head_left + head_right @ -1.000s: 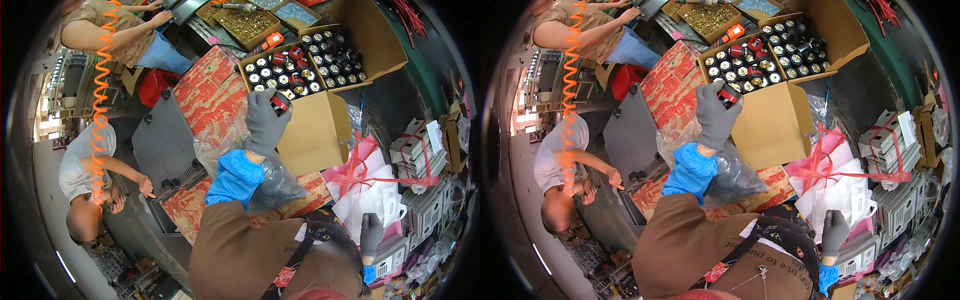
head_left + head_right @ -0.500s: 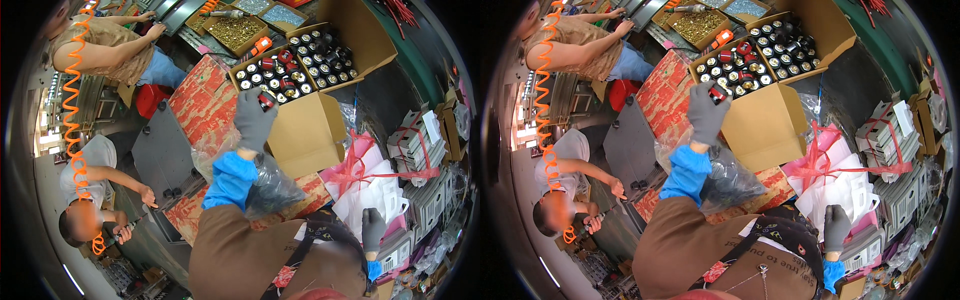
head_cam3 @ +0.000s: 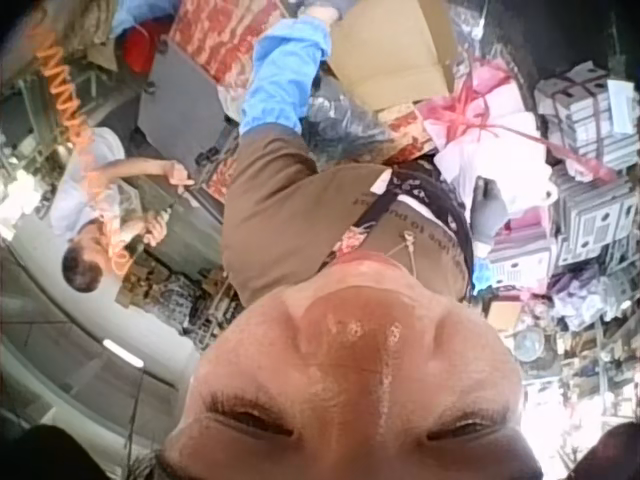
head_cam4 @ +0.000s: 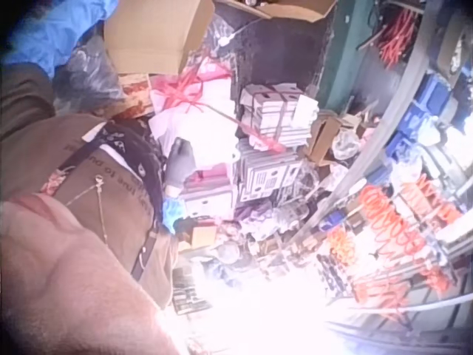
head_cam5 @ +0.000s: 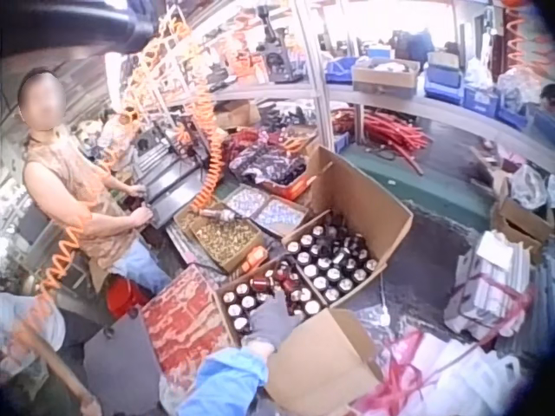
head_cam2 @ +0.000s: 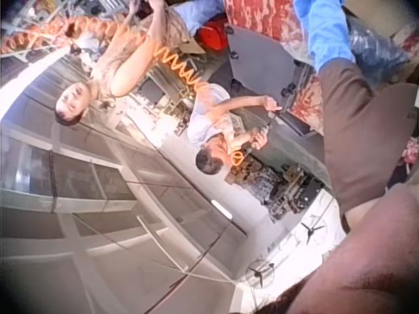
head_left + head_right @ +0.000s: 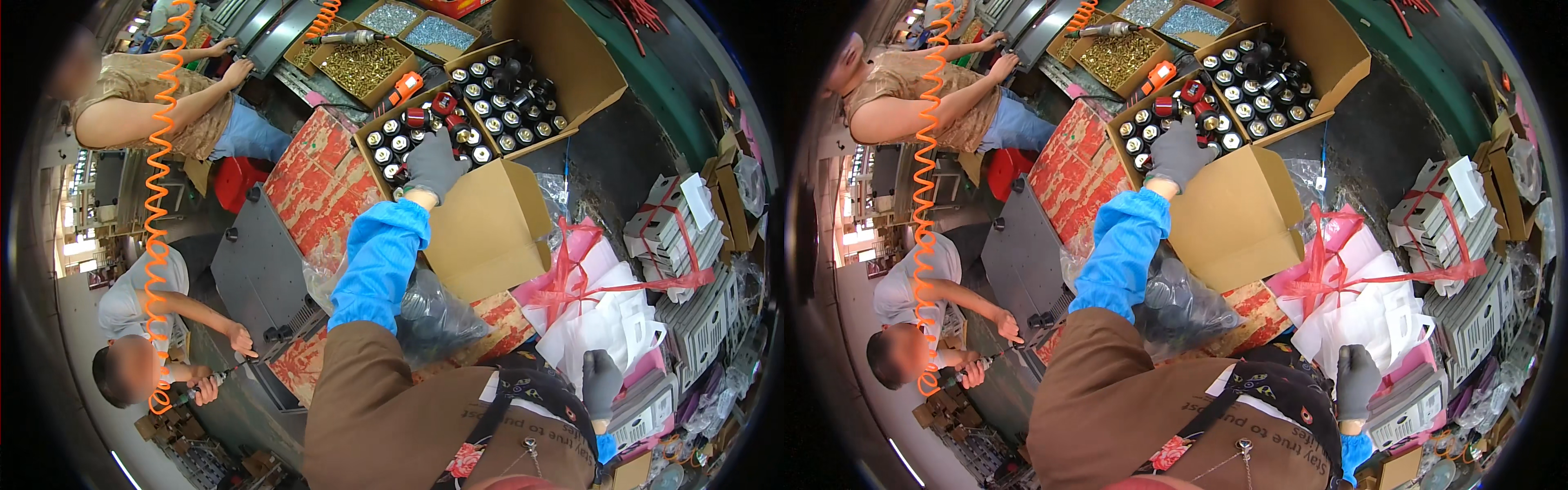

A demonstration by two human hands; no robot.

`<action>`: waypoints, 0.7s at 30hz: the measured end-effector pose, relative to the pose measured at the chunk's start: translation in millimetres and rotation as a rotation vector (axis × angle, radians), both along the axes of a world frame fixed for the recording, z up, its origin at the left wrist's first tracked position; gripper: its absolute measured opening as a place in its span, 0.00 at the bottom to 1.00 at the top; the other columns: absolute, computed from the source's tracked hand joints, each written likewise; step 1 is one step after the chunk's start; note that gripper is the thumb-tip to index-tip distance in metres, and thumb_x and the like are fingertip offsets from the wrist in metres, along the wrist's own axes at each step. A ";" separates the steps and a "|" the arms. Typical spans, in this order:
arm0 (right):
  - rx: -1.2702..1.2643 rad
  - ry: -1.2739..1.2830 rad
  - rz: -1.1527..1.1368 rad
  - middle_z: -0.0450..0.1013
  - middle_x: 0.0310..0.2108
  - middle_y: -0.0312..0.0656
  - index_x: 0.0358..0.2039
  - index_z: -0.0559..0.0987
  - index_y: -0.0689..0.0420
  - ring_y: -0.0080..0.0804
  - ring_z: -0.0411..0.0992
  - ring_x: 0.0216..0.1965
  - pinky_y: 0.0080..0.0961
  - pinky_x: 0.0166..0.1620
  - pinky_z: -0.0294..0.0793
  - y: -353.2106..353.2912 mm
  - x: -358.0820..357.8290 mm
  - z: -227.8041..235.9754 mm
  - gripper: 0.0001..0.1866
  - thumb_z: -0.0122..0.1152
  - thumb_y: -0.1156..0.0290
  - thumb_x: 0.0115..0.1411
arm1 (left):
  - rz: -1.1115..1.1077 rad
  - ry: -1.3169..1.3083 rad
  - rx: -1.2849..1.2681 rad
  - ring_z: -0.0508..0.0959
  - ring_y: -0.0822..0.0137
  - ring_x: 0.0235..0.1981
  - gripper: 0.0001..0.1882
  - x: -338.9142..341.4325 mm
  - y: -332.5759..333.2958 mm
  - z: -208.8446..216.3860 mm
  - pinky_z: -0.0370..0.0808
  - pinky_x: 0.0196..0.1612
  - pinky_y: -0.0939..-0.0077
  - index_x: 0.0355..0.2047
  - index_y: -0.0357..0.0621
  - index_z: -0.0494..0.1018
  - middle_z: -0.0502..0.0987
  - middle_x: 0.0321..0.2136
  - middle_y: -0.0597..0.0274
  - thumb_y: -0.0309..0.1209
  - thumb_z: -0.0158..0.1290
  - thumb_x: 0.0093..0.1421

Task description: The person assembles small electronic devices by inserting a white plastic insert into a gray plastic casing. They repeatedly pick up a casing, place the insert inside, and set the assembled unit aside. The person also briefly handles a small red component from a box of parts.

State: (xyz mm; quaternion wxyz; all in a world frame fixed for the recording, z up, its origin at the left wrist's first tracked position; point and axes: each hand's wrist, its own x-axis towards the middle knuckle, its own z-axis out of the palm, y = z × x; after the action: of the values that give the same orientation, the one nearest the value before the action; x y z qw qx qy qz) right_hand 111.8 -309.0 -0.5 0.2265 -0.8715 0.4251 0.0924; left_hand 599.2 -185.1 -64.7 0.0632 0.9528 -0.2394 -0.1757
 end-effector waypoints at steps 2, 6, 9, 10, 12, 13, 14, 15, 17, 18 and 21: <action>-0.023 -0.005 -0.006 0.74 0.25 0.49 0.30 0.78 0.58 0.51 0.74 0.27 0.42 0.30 0.71 -1.0 -8.0 -3.3 0.10 0.59 0.64 0.63 | -0.036 0.048 -0.212 0.79 0.50 0.47 0.38 2.4 7.5 -4.5 0.75 0.50 0.59 0.58 0.44 0.68 0.76 0.49 0.48 0.46 0.63 0.49; 0.006 0.008 -0.034 0.74 0.25 0.49 0.31 0.78 0.58 0.50 0.74 0.27 0.42 0.30 0.70 -4.7 -6.9 -2.3 0.10 0.59 0.64 0.63 | -0.026 0.201 -0.723 0.77 0.51 0.49 0.37 -19.6 30.9 22.2 0.73 0.54 0.61 0.58 0.43 0.69 0.75 0.47 0.50 0.41 0.64 0.47; 0.028 0.002 -0.017 0.74 0.25 0.49 0.31 0.78 0.58 0.51 0.74 0.27 0.42 0.30 0.70 -8.1 -6.9 -8.0 0.11 0.59 0.63 0.63 | -0.043 0.127 -0.786 0.77 0.57 0.49 0.37 -34.8 34.0 39.9 0.73 0.53 0.66 0.59 0.41 0.68 0.75 0.48 0.51 0.36 0.64 0.47; 0.033 0.000 -0.010 0.74 0.26 0.49 0.31 0.78 0.57 0.51 0.74 0.27 0.42 0.30 0.70 -8.7 -7.5 -10.4 0.11 0.58 0.63 0.63 | -0.070 0.085 -0.762 0.77 0.56 0.49 0.37 -37.9 32.2 46.5 0.73 0.53 0.66 0.59 0.41 0.68 0.75 0.48 0.52 0.37 0.64 0.47; 0.012 -0.050 0.000 0.74 0.25 0.49 0.31 0.77 0.57 0.51 0.74 0.27 0.42 0.30 0.70 -7.1 -5.0 -10.4 0.11 0.58 0.63 0.64 | -0.117 0.019 -0.739 0.77 0.54 0.49 0.38 -41.5 33.1 50.5 0.73 0.53 0.64 0.59 0.40 0.67 0.74 0.49 0.50 0.39 0.63 0.48; -0.002 -0.072 0.005 0.74 0.25 0.49 0.31 0.77 0.57 0.51 0.74 0.27 0.42 0.30 0.70 -7.7 -4.9 -9.7 0.11 0.58 0.63 0.64 | -0.120 0.001 -0.735 0.76 0.54 0.49 0.38 -42.9 33.6 51.4 0.73 0.53 0.63 0.59 0.40 0.67 0.74 0.49 0.50 0.40 0.63 0.48; 0.005 -0.058 0.000 0.74 0.25 0.49 0.31 0.77 0.57 0.51 0.74 0.27 0.42 0.30 0.70 -9.3 -6.4 -10.2 0.11 0.58 0.63 0.64 | -0.122 -0.016 -0.732 0.76 0.53 0.49 0.38 -44.1 33.9 52.3 0.73 0.53 0.63 0.59 0.40 0.67 0.74 0.49 0.50 0.40 0.63 0.48; 0.012 -0.043 -0.006 0.74 0.25 0.49 0.31 0.77 0.57 0.51 0.74 0.27 0.42 0.30 0.70 -10.8 -7.7 -11.3 0.11 0.58 0.63 0.64 | -0.125 -0.033 -0.727 0.76 0.52 0.49 0.38 -44.6 34.2 52.6 0.73 0.53 0.62 0.59 0.41 0.67 0.74 0.49 0.49 0.40 0.63 0.48; 0.029 -0.033 -0.020 0.74 0.25 0.50 0.32 0.77 0.57 0.51 0.74 0.27 0.43 0.30 0.70 -11.3 -8.1 -10.2 0.11 0.58 0.63 0.64 | -0.140 -0.066 -0.734 0.76 0.51 0.49 0.38 -45.6 33.7 52.0 0.74 0.53 0.62 0.59 0.41 0.67 0.74 0.48 0.49 0.40 0.63 0.48; 0.036 -0.039 -0.028 0.74 0.25 0.50 0.32 0.77 0.57 0.51 0.74 0.27 0.43 0.30 0.70 -11.5 -7.3 -8.0 0.11 0.58 0.63 0.64 | -0.147 -0.083 -0.739 0.76 0.51 0.49 0.38 -46.4 32.7 51.7 0.74 0.52 0.61 0.59 0.41 0.67 0.74 0.48 0.49 0.40 0.63 0.48; 0.044 -0.040 -0.028 0.74 0.25 0.50 0.32 0.77 0.57 0.52 0.74 0.27 0.43 0.30 0.70 -12.6 -9.2 -9.5 0.11 0.58 0.63 0.64 | -0.130 -0.091 -0.728 0.76 0.51 0.48 0.37 -47.6 30.7 48.6 0.74 0.52 0.61 0.58 0.41 0.68 0.74 0.47 0.49 0.39 0.63 0.47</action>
State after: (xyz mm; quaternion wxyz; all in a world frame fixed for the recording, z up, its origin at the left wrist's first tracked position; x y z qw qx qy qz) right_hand 102.5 -321.6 -10.0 0.2553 -0.8618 0.4306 0.0810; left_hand 551.6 -154.4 -16.1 0.3758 0.8577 -0.3486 -0.0400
